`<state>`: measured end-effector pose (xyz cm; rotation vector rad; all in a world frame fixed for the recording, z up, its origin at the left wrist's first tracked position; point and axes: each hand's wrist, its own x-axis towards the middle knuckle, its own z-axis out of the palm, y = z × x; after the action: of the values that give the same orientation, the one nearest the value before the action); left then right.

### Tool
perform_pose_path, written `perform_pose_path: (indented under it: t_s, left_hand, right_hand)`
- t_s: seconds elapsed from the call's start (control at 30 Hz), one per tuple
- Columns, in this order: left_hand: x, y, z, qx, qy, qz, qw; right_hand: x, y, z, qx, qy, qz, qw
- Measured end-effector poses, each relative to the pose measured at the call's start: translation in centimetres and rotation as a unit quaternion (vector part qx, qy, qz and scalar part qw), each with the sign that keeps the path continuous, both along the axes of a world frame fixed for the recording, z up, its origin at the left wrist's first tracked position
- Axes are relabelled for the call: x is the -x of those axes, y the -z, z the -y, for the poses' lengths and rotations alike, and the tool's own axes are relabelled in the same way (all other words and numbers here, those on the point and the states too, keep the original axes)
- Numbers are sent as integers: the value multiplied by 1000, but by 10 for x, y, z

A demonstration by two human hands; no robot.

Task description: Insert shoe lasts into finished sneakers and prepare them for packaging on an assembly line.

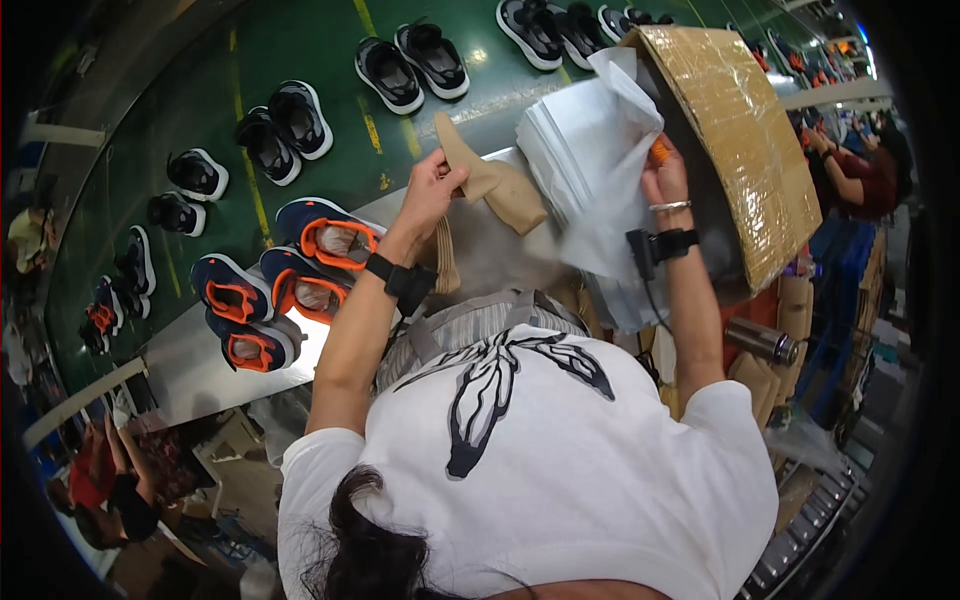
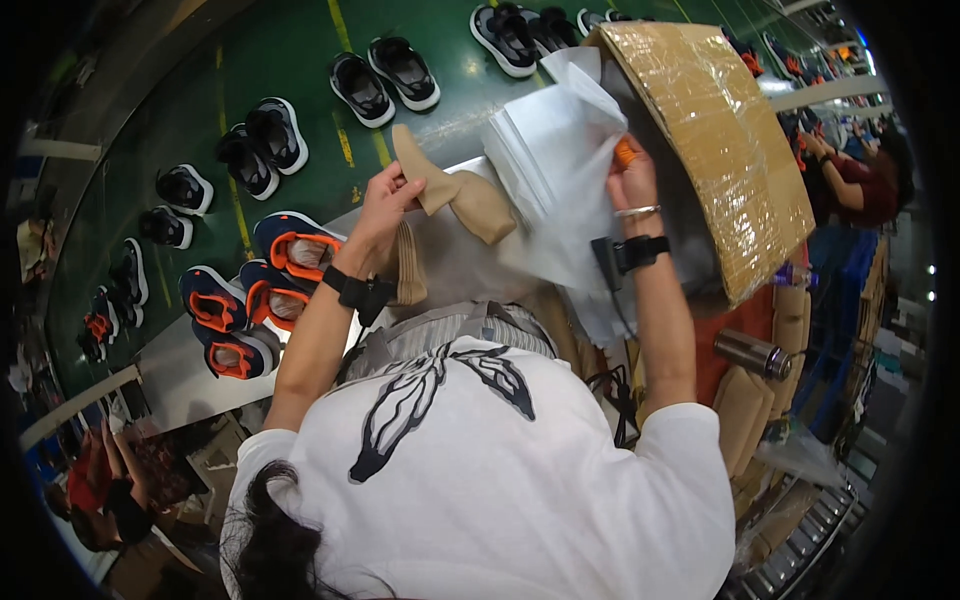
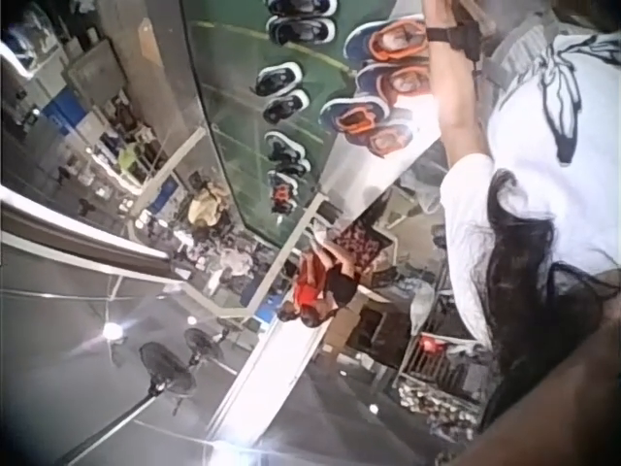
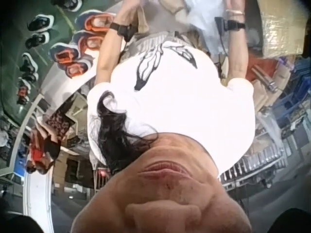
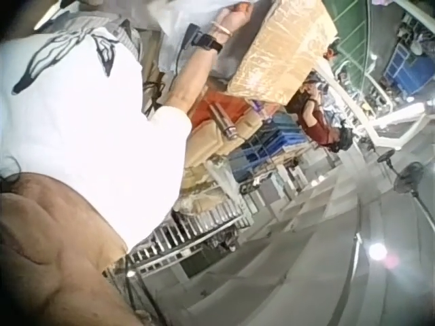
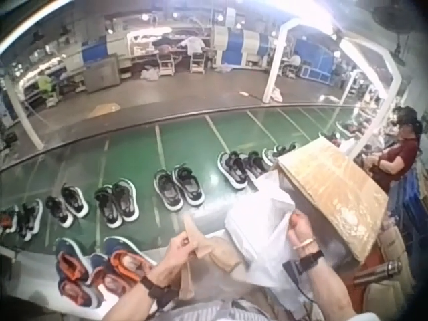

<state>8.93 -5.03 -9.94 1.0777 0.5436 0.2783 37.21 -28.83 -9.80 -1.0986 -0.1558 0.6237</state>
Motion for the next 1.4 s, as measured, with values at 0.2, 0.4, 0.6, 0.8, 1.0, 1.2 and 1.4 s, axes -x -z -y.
perform_pose_path:
  t_s: [0.2, 0.4, 0.6, 0.8, 1.0, 1.2, 1.4]
  left_hand:
    - [-15, -40, 20, -142, -50, 107, 983]
    - [3, -85, 19, -182, -10, 109, 977]
    - [37, -72, 27, -520, 453, -54, 722]
    - [12, -89, 37, 270, -68, 280, 919]
    - [55, -130, -19, 133, -228, 168, 950]
    - [114, -100, -33, -171, -136, 97, 971]
    - [181, -102, -16, -358, -249, 84, 896]
  right_hand:
    - [114, -72, -125, -128, -210, 343, 906]
    - [125, -137, -174, 28, -289, 598, 747]
    - [111, -174, -197, 37, -35, 752, 657]
    - [200, -164, -186, -1, 87, 590, 803]
    - [254, -167, -185, -86, 15, 489, 868]
    - [277, -182, -211, -75, -57, 665, 741]
    - [331, -144, -264, -2, -208, 595, 776]
